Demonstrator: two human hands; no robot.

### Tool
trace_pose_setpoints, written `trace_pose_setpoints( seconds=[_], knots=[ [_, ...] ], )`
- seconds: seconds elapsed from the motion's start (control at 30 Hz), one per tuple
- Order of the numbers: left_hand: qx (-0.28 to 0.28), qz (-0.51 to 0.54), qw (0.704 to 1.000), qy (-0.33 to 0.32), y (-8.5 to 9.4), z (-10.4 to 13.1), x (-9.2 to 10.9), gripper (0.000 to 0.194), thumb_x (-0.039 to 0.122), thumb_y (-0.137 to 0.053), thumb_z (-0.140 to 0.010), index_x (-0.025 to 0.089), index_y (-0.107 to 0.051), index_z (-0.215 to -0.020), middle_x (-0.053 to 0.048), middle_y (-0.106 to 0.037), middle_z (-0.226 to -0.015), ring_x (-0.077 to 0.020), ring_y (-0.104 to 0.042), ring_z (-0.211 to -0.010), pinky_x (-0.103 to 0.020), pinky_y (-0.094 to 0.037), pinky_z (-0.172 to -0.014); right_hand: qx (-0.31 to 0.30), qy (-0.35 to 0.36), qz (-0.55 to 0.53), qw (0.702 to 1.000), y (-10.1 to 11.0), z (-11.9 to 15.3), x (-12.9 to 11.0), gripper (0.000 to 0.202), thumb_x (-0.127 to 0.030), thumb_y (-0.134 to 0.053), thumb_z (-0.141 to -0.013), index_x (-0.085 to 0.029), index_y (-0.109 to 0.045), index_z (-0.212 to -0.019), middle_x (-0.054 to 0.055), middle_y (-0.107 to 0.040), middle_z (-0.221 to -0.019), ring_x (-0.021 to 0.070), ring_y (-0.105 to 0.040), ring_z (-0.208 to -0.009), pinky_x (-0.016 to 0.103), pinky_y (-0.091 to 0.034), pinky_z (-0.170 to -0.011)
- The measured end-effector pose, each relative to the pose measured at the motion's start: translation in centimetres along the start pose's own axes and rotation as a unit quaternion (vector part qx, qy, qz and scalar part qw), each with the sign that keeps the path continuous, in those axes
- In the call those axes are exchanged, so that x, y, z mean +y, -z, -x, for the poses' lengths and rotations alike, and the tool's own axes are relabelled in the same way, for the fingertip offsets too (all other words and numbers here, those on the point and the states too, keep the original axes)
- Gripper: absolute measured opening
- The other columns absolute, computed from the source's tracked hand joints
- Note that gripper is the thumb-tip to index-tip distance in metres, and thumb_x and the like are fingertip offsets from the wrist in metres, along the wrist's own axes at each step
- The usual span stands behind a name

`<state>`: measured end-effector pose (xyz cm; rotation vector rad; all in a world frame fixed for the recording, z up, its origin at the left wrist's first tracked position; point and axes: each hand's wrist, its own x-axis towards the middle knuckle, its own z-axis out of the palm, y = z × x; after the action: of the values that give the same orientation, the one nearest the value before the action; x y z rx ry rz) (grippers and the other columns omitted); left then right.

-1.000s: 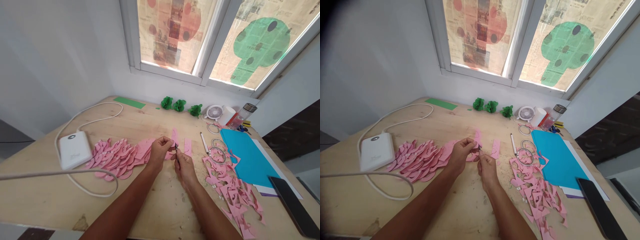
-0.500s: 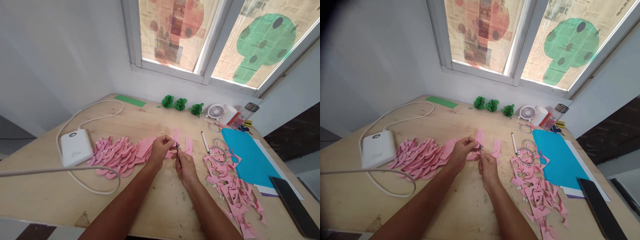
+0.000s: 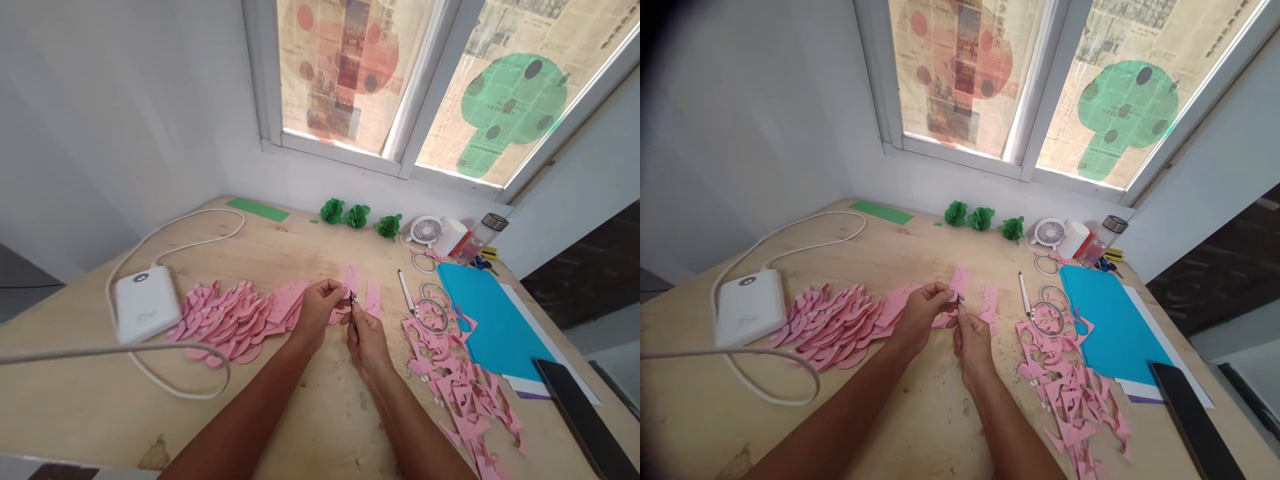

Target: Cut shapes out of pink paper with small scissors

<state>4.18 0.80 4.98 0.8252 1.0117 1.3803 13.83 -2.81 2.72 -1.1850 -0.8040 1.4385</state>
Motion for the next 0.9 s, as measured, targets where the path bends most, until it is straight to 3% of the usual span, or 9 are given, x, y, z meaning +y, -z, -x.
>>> trace_pose_setpoints(
  seconds=[0.9],
  knots=[
    [-0.003,-0.024,1.0,-0.01,0.07,0.03,0.15,0.013,0.025,-0.066,-0.057,0.014,-0.06,-0.058,-0.001,-0.06,-0.055,-0.0101,-0.053,-0.048,-0.023,-0.043,-0.051,-0.012,-0.012,-0.017,1.0,-0.18,0.27,-0.25,0.039,-0.053,-0.062,-0.067,-0.015,-0.057,-0.062,-0.01,-0.032,-0.035,0.0031,-0.017,-0.032,0.02,-0.008,-0.034]
  ],
)
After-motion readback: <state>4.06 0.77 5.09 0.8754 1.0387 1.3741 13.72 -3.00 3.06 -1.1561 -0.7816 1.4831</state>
